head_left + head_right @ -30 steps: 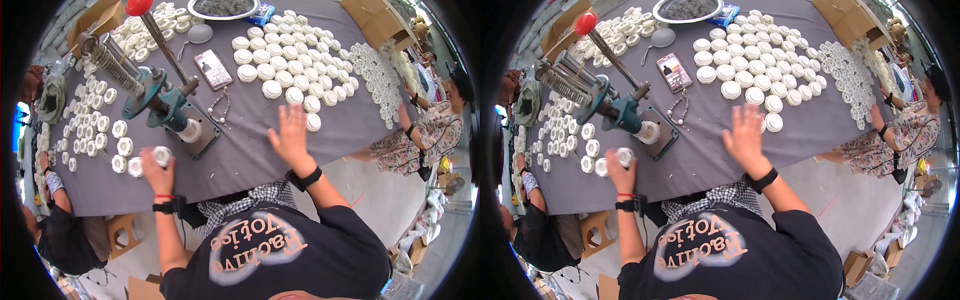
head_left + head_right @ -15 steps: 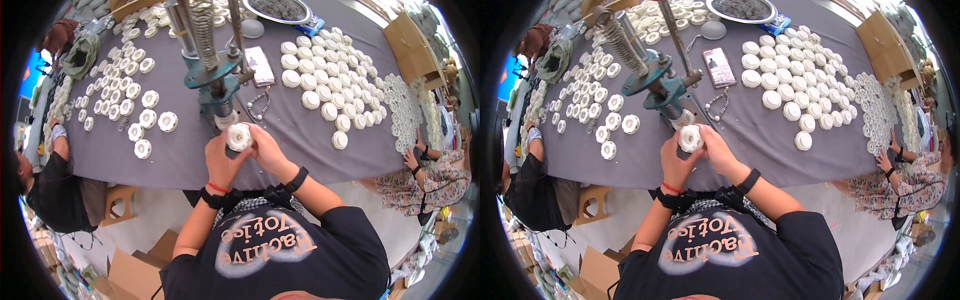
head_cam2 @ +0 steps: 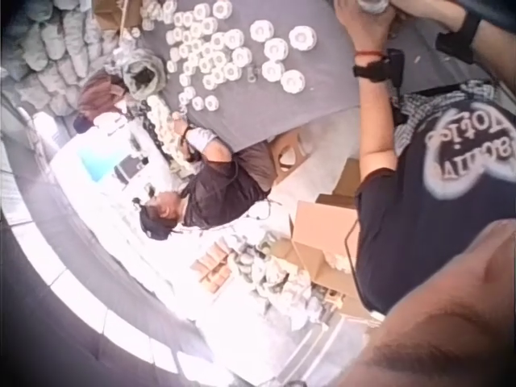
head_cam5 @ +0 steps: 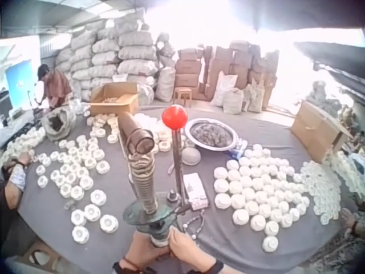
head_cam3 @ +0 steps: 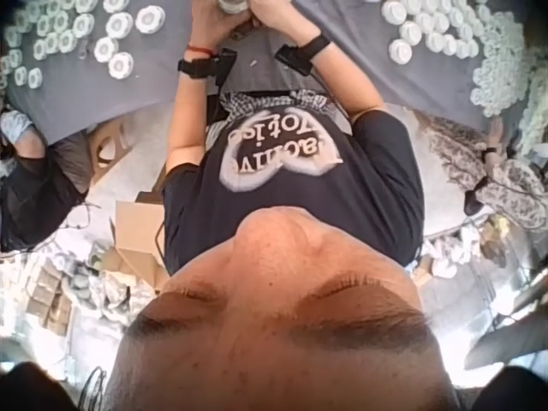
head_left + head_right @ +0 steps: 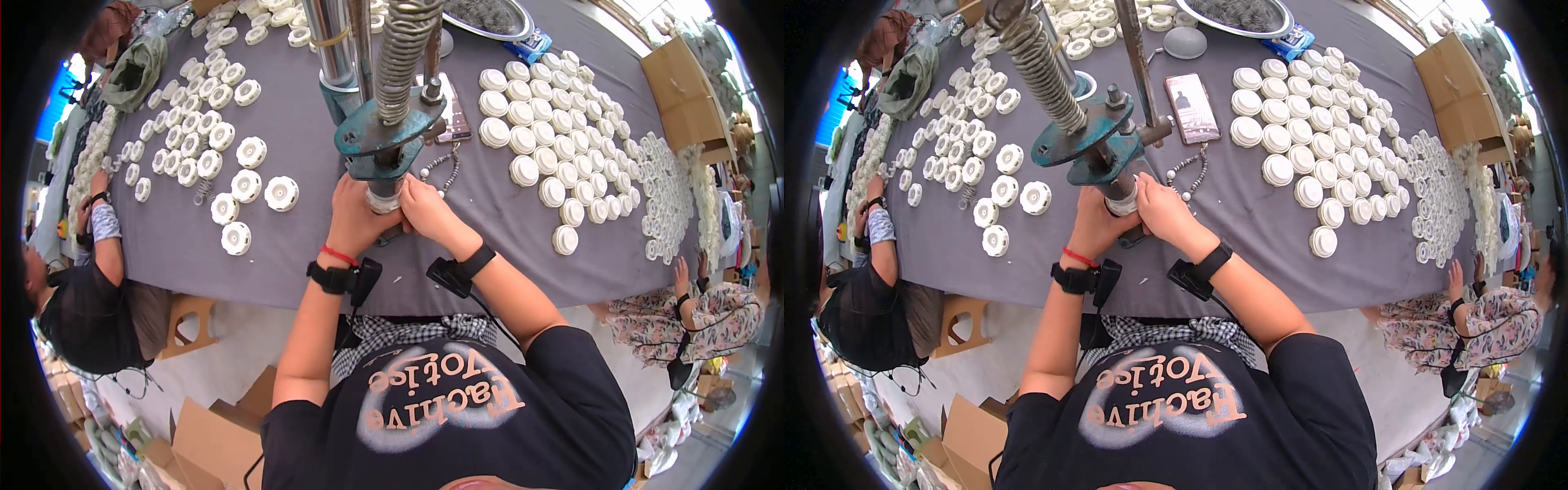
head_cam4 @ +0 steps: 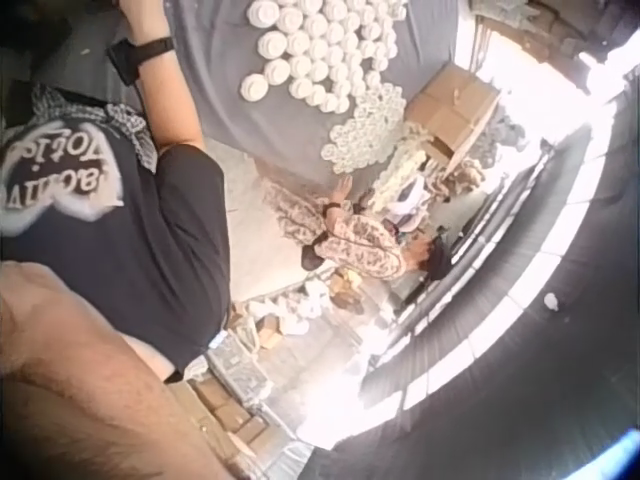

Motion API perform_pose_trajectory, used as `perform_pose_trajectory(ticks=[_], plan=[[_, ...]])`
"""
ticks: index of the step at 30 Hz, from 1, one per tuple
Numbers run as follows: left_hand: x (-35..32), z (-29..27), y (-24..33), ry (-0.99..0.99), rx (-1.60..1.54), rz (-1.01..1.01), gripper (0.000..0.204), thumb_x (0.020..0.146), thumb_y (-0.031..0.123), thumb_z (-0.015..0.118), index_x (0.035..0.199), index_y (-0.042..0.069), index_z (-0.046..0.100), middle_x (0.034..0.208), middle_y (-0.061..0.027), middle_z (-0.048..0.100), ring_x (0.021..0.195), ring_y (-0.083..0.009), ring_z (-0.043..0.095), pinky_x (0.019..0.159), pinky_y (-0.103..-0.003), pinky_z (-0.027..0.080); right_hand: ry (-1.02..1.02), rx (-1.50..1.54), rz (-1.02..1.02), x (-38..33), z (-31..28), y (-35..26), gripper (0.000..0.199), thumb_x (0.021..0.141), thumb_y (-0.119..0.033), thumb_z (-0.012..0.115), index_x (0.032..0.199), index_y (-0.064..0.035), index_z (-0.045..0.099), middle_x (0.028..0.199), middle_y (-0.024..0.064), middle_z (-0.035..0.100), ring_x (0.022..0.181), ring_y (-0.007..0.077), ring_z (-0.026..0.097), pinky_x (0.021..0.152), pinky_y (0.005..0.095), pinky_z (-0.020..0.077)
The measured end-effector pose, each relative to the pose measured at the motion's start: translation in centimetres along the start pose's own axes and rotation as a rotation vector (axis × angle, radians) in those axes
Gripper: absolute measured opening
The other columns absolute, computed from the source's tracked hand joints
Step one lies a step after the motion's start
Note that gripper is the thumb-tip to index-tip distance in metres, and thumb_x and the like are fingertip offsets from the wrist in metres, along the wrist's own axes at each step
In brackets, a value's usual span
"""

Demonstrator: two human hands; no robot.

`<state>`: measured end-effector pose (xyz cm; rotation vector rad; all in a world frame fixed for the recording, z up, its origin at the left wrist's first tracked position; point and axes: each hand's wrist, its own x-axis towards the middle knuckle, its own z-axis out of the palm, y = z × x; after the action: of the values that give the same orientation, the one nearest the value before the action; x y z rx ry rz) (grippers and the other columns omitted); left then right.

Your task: Use a manual press machine to assemble white plastic components.

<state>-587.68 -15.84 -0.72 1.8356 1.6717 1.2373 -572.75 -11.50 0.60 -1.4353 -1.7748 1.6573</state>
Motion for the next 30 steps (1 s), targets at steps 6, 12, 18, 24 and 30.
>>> perform_pose_trajectory(ticks=[6, 12, 18, 24, 30], plan=[[-1.6, 2.4, -1.7, 0.105, -0.102, -0.066, 0.048, 0.060, 0.030, 0.084, 0.097, 0.007, 0.064, 0.101, -0.0109, 0.062, 0.100, -0.0321, 0.056, 0.090, -0.043, 0.041, 0.190, 0.129, -0.137, -0.2, -5.3, -1.2, 0.045, 0.100, -0.042, 0.038, 0.088, -0.0032, 0.056, 0.056, 0.0065, 0.058, 0.043, 0.0121, 0.050, 0.039, 0.0263, 0.0375], [-1.8, 2.3, -2.9, 0.139, -0.102, -0.023, 0.049, 0.060, 0.031, 0.085, 0.097, 0.008, 0.065, 0.101, -0.0097, 0.063, 0.100, -0.0308, 0.055, 0.090, -0.042, 0.039, 1.200, -1.089, -1.420, 1.2, -13.5, -20.5, 0.025, 0.093, -0.014, 0.052, 0.111, 0.0023, 0.059, 0.103, 0.0136, 0.067, 0.075, 0.0141, 0.059, 0.065, 0.0312, 0.0451], [0.4, 0.0, -2.9, -0.167, 0.009, 0.061, 0.054, 0.058, 0.042, 0.083, 0.102, 0.015, 0.068, 0.106, -0.0067, 0.064, 0.104, -0.0298, 0.050, 0.095, -0.042, 0.033, 0.502, -1.516, -1.401, 4.6, -12.8, -27.3, 0.019, 0.075, -0.006, 0.057, 0.090, 0.0048, 0.060, 0.086, 0.0164, 0.063, 0.081, 0.0295, 0.063, 0.070, 0.0366, 0.0502], [0.9, -0.6, -5.0, -0.277, -0.078, 0.103, 0.064, 0.055, 0.047, 0.080, 0.109, 0.017, 0.066, 0.119, -0.0090, 0.059, 0.117, -0.0321, 0.046, 0.103, -0.044, 0.029, 0.141, -0.207, -0.600, -14.5, -10.3, -16.2, 0.065, 0.080, 0.011, 0.034, 0.145, 0.0022, 0.029, 0.147, 0.0190, 0.037, 0.136, 0.0266, 0.037, 0.109, 0.0366, 0.0313], [1.3, -0.2, -4.8, -0.346, -0.041, 0.121, 0.085, 0.053, 0.051, 0.082, 0.125, 0.013, 0.055, 0.127, -0.0113, 0.054, 0.122, -0.0347, 0.043, 0.106, -0.047, 0.027, 0.258, -0.554, -0.271, -12.7, -5.5, 2.3, 0.086, 0.072, -0.005, 0.056, 0.145, 0.0096, 0.013, 0.149, 0.0298, 0.020, 0.141, 0.0376, 0.020, 0.113, 0.0423, 0.0226]])
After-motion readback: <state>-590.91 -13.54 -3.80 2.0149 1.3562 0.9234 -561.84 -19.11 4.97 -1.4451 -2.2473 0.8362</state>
